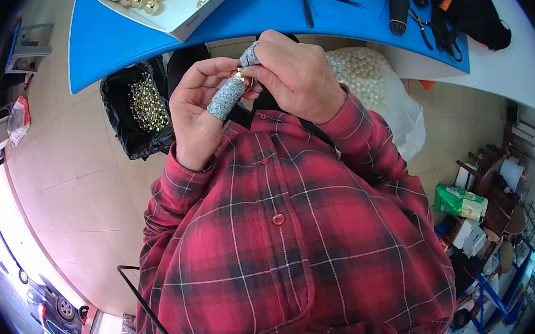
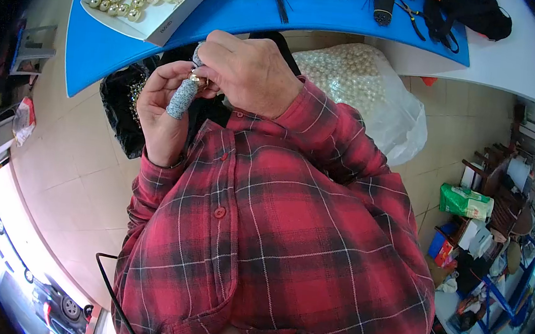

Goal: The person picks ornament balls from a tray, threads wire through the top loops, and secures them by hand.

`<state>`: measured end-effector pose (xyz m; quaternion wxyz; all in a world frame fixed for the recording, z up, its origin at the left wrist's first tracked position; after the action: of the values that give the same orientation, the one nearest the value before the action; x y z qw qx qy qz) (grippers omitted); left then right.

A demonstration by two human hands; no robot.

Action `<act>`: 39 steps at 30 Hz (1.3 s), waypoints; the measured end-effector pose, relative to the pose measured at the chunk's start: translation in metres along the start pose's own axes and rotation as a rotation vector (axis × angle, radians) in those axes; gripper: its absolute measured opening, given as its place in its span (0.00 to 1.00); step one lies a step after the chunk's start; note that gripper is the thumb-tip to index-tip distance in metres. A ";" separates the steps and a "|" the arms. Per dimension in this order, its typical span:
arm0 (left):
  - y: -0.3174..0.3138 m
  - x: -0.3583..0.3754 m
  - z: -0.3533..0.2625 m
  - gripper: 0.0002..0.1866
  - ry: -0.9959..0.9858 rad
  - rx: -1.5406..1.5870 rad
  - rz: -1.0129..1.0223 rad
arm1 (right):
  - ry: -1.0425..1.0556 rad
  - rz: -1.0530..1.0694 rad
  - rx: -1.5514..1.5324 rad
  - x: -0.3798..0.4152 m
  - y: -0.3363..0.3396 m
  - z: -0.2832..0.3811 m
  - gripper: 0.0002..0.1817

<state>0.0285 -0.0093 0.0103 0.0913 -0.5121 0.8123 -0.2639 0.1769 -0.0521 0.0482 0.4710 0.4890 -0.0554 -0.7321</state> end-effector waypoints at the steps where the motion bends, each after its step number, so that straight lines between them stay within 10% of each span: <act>1: 0.000 0.000 0.001 0.17 -0.006 -0.001 -0.008 | -0.010 0.005 -0.006 0.000 0.000 0.000 0.06; 15: -0.005 0.003 0.007 0.19 -0.215 -0.232 -0.069 | -0.469 0.157 -0.295 -0.005 0.002 -0.009 0.05; 19: -0.008 0.006 0.005 0.18 -0.694 -0.669 -0.014 | -0.747 0.209 -0.601 0.003 -0.006 -0.023 0.05; 24: -0.009 0.006 0.006 0.20 -0.729 -0.670 -0.025 | -1.094 0.301 -0.811 0.003 -0.003 -0.022 0.06; 30: -0.010 0.006 0.000 0.20 -0.389 -0.341 -0.080 | -0.942 0.138 -0.619 -0.001 0.008 -0.010 0.03; 39: -0.010 0.005 -0.005 0.18 -0.189 -0.215 -0.099 | -0.177 0.014 -0.035 -0.001 0.018 -0.002 0.10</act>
<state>0.0322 -0.0153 0.0203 0.0989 -0.5809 0.7974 -0.1304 0.1903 -0.0608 0.0571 0.4779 0.4139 -0.0875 -0.7699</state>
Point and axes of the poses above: each hand's wrist, its own x-axis away from the middle knuckle, its own y-axis out of the back of the hand, z = x × y, the point moved 3 cm from there along -x, towards the middle knuckle, and after that the axes turned 12 degrees about -z, right-handed, at the moved point
